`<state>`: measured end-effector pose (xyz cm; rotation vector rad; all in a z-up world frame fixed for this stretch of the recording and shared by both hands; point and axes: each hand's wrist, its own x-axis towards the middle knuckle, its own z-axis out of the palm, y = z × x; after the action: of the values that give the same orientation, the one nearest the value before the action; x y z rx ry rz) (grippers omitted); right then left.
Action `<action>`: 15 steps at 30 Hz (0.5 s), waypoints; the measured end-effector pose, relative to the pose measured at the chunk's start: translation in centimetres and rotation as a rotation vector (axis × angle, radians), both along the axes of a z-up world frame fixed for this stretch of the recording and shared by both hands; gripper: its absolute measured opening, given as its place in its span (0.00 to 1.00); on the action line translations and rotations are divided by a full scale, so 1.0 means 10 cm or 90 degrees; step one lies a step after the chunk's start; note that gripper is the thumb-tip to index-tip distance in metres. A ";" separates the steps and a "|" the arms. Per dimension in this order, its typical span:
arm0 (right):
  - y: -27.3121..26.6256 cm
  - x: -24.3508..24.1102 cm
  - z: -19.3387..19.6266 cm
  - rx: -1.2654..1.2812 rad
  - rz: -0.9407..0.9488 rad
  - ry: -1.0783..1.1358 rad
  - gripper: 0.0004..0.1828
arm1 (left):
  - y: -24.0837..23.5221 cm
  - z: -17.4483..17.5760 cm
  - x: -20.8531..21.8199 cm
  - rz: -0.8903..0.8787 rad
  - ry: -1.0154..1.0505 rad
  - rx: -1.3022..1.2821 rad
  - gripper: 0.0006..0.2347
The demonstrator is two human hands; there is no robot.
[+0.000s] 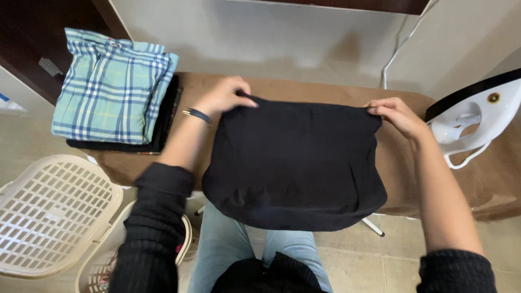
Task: The person irons a black garment on an ironing board, smoothing it out and repeatedly moving the iron across its surface, before folding the garment and placing it on a stack of clothes.
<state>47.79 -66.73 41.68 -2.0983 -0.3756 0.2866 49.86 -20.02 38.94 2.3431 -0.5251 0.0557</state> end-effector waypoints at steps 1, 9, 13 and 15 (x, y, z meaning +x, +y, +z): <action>-0.08 -0.03 0.05 0.050 0.019 -0.018 0.09 | 0.06 0.27 -0.12 -0.071 -0.003 -0.081 0.09; 0.00 -1.14 1.45 -0.109 -0.098 -0.263 0.21 | 0.13 2.01 -1.03 -0.295 0.076 -0.235 0.11; -0.01 -1.00 1.46 -0.256 -0.029 -0.283 0.23 | 0.16 2.17 -0.93 -0.254 0.129 0.002 0.09; 0.03 -0.88 1.32 -0.228 -0.039 -0.078 0.22 | 0.19 2.05 -0.78 -0.160 0.148 0.135 0.12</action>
<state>38.97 -66.40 54.92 -2.4821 -0.3514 0.1997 42.01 -18.11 59.47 2.4247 -0.7319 -0.4012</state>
